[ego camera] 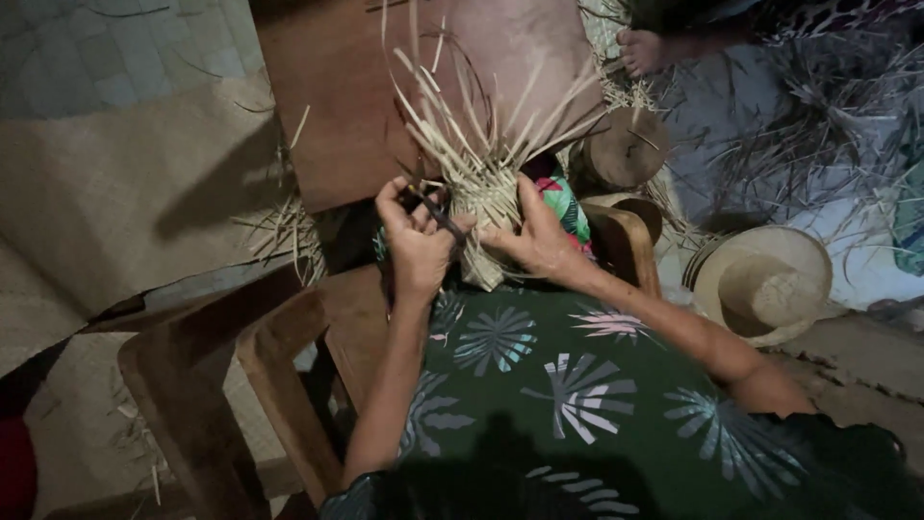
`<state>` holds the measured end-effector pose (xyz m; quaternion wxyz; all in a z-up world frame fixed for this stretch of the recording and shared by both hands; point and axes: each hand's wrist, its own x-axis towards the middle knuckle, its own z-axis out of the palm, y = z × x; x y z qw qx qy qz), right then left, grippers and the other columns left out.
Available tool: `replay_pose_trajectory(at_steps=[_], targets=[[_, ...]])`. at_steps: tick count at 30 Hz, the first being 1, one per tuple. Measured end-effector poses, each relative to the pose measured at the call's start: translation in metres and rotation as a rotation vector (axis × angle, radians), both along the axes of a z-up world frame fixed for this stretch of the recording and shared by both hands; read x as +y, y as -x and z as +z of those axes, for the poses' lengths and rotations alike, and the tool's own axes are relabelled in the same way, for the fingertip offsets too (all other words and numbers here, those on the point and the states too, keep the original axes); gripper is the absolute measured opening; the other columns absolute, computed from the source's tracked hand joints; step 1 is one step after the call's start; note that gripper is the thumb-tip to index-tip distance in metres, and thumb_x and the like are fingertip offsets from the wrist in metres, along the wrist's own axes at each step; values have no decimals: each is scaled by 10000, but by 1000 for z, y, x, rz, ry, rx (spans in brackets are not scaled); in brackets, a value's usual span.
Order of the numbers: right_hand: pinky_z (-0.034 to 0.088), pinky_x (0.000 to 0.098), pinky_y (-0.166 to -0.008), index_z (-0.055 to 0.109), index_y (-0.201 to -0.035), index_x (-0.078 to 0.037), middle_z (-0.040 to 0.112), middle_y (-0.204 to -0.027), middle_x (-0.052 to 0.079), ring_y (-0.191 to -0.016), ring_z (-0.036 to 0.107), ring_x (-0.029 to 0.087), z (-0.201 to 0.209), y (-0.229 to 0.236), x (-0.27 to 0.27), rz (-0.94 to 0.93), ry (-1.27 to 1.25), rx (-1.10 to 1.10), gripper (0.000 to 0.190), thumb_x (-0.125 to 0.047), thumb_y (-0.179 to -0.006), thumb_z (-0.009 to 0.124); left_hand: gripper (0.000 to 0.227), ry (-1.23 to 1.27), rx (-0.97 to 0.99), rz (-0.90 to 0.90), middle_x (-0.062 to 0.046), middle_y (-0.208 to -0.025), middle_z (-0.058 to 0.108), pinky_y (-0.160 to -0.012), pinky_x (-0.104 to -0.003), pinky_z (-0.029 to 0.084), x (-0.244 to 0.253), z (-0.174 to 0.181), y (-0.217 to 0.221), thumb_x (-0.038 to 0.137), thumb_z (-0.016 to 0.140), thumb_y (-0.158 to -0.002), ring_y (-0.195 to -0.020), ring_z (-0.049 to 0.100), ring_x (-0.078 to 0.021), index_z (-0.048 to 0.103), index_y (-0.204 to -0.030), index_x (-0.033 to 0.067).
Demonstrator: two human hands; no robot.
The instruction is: Weaving and braiding straw strands to create a handcrafted object, using scissors for trimming.
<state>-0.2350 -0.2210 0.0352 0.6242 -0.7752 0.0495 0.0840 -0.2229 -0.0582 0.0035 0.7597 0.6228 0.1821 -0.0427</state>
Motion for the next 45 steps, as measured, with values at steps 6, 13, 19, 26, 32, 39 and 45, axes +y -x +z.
replay_pose_trajectory(at_steps=[6, 13, 19, 26, 32, 39, 45], targets=[[460, 666, -958, 363, -1441, 40, 591, -1196, 442, -1158, 569, 605, 35, -5, -9, 176, 194, 42, 948, -395, -791, 899, 727, 103, -78, -79, -90, -1130, 564, -512, -373, 677, 7, -19, -17, 82, 946, -753, -909, 646, -168, 430, -1264, 47], [487, 496, -1011, 736, -1140, -19, 730, -1212, 170, -1149, 651, 417, 43, -15, -83, 308, 626, -353, 452, -294, -806, 866, 865, -28, -50, -38, 42, -963, 598, -671, -118, 530, -7, -8, -10, 93, 989, -680, -793, 565, -30, 409, -1322, 107], [524, 413, -782, 771, -1052, -241, 621, -912, -1, -876, 675, 293, 2, -53, -73, 278, 373, -409, 226, -231, -841, 851, 738, 59, -96, -63, 1, -1152, 450, -782, -214, 622, -20, -7, -28, -9, 931, -732, -945, 568, -121, 381, -1192, 165], [520, 434, -765, 738, -812, -187, 599, -797, 56, -809, 674, 341, -20, -74, -72, 359, 318, -275, 213, -248, -709, 915, 819, 21, -64, -26, -17, -1149, 443, -790, -207, 622, -25, -23, -22, -27, 945, -693, -933, 525, -102, 396, -1281, 129], [497, 382, -771, 731, -803, -138, 556, -787, 52, -786, 627, 265, -38, -72, -71, 347, 147, -120, 246, -210, -685, 934, 837, -117, -16, 1, -2, -1107, 502, -673, -88, 512, -34, -13, -18, 64, 981, -677, -853, 445, -46, 427, -1301, 124], [534, 240, -515, 742, -848, -54, 571, -752, 20, -646, 620, 91, -18, -72, -65, 218, -202, 89, 181, -33, -760, 898, 800, -144, 17, 28, -37, -1117, 508, -712, -180, 568, -41, -11, -21, 73, 966, -687, -886, 481, -98, 446, -1293, 124], [499, 272, -638, 762, -890, -54, 633, -840, 28, -796, 597, 63, 47, -76, -66, 172, -150, -69, 157, -89, -825, 900, 692, -79, -28, -35, -97, -1140, 507, -756, -300, 626, -38, -28, -18, -41, 842, -775, -932, 551, -170, 442, -1324, 90]])
